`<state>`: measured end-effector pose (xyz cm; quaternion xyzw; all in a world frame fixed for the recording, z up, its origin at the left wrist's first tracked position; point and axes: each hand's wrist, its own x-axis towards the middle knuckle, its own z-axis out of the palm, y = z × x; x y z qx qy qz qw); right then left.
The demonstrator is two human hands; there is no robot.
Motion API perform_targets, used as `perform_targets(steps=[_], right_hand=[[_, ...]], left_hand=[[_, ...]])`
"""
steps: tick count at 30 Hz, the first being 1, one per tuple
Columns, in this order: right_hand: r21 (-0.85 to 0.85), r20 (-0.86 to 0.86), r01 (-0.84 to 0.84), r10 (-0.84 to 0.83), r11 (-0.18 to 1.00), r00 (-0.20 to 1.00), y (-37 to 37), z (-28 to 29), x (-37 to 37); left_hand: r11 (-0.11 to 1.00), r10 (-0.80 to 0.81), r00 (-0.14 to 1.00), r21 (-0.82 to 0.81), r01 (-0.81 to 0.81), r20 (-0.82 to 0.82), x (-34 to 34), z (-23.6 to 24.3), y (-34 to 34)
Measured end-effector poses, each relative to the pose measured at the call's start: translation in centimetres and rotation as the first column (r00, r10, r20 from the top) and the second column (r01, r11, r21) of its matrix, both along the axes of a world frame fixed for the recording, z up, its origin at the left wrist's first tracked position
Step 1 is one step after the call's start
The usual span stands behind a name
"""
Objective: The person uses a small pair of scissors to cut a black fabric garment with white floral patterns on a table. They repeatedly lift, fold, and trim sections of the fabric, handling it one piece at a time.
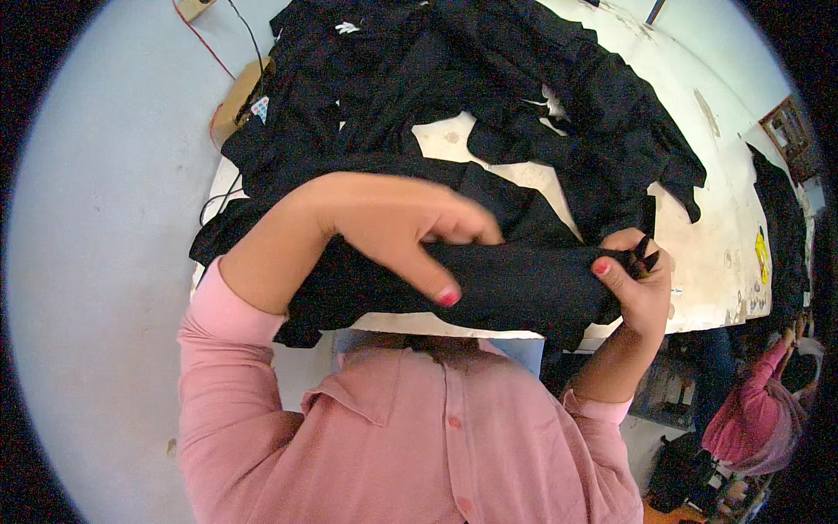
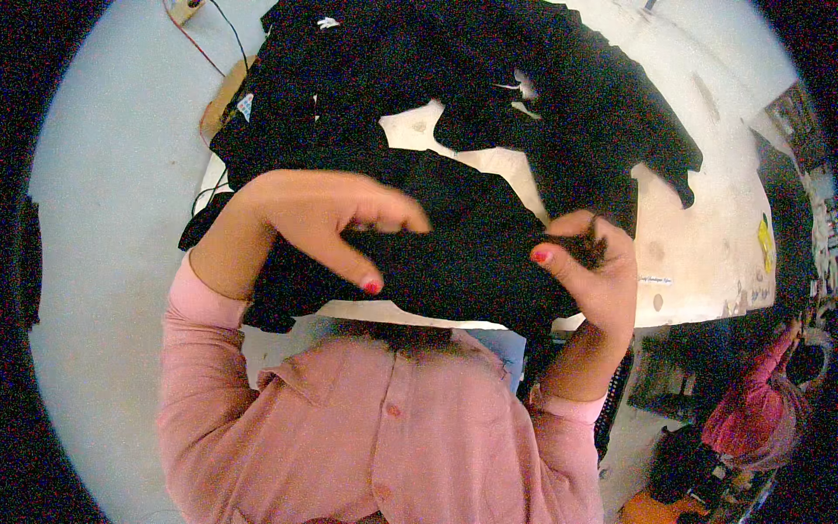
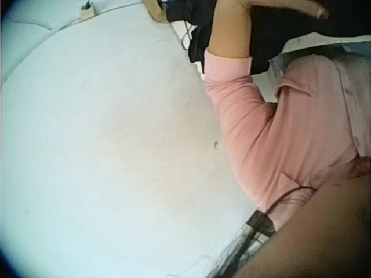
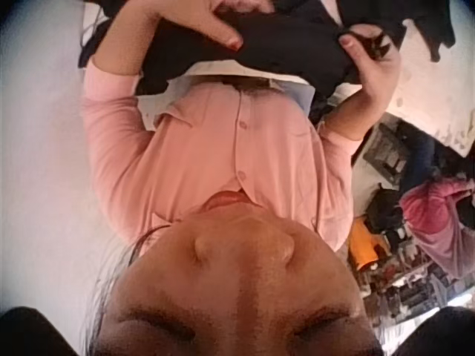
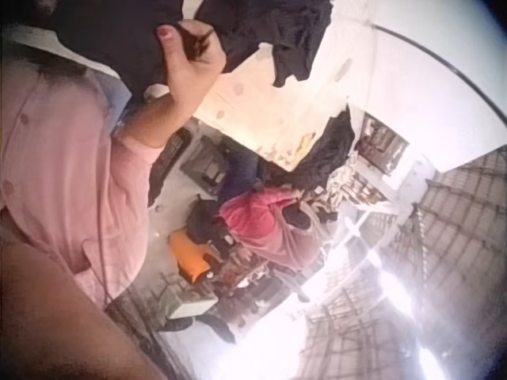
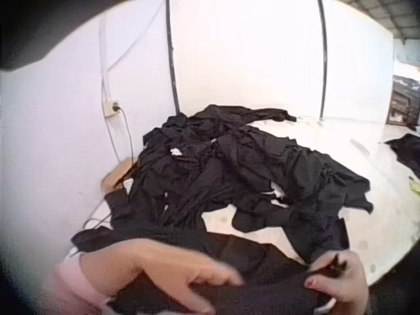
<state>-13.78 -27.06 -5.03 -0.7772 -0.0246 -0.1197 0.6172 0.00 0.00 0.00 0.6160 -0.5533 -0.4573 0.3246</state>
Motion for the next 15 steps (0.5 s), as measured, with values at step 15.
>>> perform_targets(steps=[15], right_hand=[[-0.098, -0.050, 0.270, -0.276, 0.958, 0.960, -0.4, 0.9, -0.6]], left_hand=[[0.818, 0.546, 0.818, -0.096, -0.567, -0.179, -0.7, 3.3, 3.0]])
